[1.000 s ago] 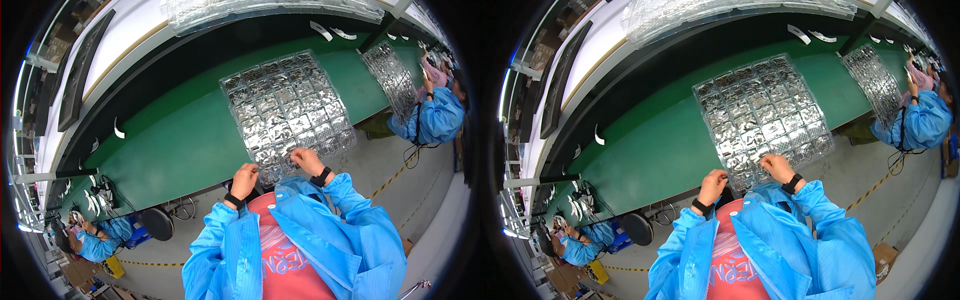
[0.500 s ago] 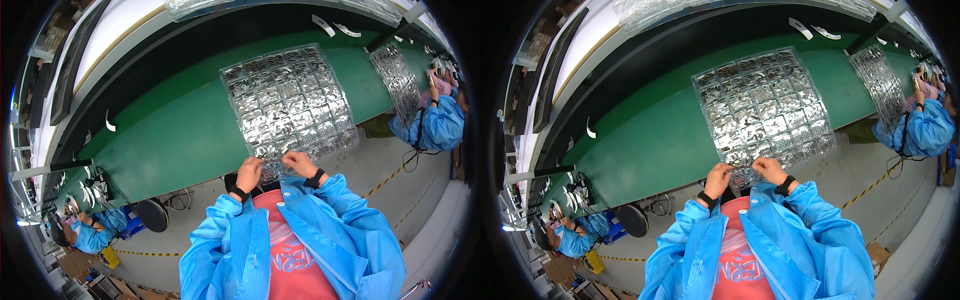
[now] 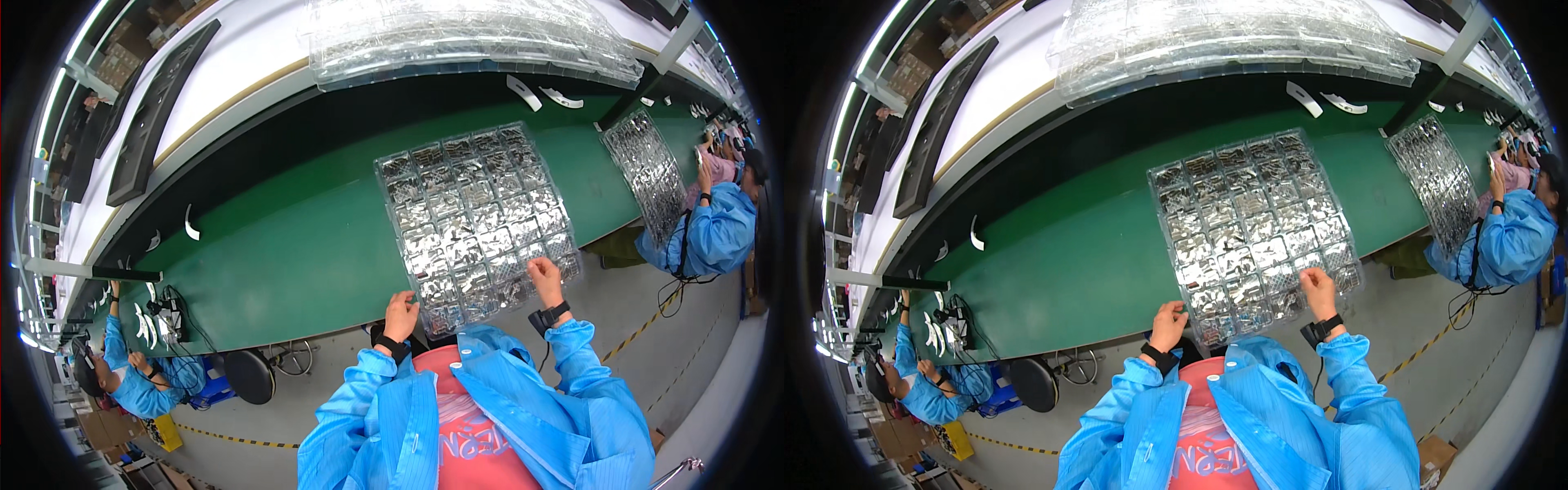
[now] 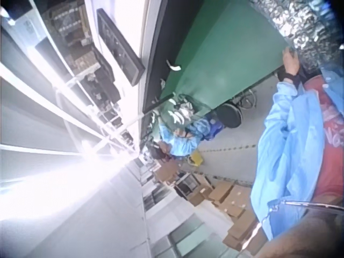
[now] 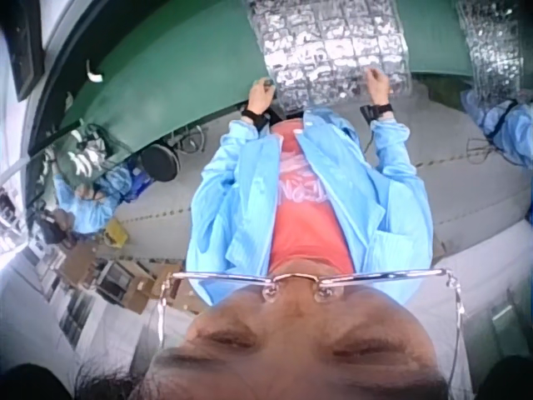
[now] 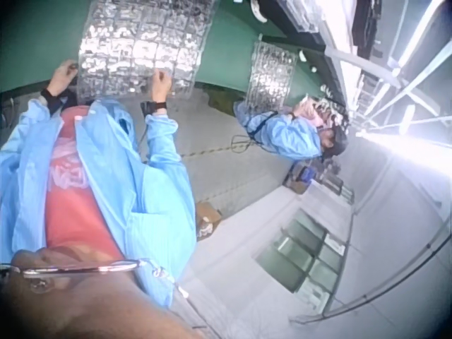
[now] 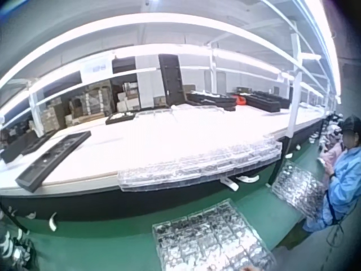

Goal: The person picks up a white plastic component and a small metal piece, then presses the metal piece into a slot on the component. They repeat this process several times, occasionally moving a tray of metal pieces on the work surface.

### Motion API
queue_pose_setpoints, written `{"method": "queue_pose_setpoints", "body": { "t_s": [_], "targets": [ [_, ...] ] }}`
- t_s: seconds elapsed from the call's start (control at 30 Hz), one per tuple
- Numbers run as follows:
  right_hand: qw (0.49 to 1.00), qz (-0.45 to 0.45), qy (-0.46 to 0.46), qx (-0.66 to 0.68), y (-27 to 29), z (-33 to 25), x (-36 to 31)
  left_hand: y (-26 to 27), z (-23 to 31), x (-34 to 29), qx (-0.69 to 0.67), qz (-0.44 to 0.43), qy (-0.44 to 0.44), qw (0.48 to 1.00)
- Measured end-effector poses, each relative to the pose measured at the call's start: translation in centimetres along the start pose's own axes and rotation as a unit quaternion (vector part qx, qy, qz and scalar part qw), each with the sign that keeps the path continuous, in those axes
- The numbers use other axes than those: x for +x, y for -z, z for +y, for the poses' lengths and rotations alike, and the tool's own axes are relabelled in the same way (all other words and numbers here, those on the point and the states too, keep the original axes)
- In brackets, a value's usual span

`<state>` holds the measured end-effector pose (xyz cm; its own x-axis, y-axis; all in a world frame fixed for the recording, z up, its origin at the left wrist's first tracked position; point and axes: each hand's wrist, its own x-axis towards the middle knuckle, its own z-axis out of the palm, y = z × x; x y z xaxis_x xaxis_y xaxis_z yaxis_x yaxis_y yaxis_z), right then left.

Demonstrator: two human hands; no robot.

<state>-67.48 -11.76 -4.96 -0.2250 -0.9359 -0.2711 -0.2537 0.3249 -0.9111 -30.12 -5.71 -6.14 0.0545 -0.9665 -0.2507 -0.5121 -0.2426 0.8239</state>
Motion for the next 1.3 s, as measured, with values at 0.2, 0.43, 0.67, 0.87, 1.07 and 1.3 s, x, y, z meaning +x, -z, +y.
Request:
{"method": "queue_pose_setpoints", "body": {
  "t_s": [0.2,0.43,0.67,0.87,1.07,1.3],
  "targets": [
    [0.997,-0.049,0.053,-0.016,-5.2,-2.4,-1.2,1.0,1.5,2.0,0.034,0.042,-0.004,0.999],
    [0.966,-0.093,0.205,-0.124,-11.9,-6.2,-2.2,2.7,-1.5,2.6,0.029,0.038,-0.009,0.999],
    [0.899,-0.207,0.244,-0.298,-17.2,-5.1,-5.8,4.7,-3.1,0.8,0.008,-0.013,0.007,1.000],
    [0.898,-0.160,0.233,-0.338,-18.0,-6.4,-6.2,10.0,-3.6,5.9,0.033,-0.040,-0.030,0.998],
    [0.958,0.026,0.109,-0.266,-16.6,-5.6,-8.2,13.9,-3.5,14.0,0.044,-0.022,-0.053,0.997],
    [0.959,0.144,0.064,-0.237,-17.1,-8.1,-9.5,13.8,-2.7,20.1,0.057,-0.062,-0.110,0.990]
  ]
}}
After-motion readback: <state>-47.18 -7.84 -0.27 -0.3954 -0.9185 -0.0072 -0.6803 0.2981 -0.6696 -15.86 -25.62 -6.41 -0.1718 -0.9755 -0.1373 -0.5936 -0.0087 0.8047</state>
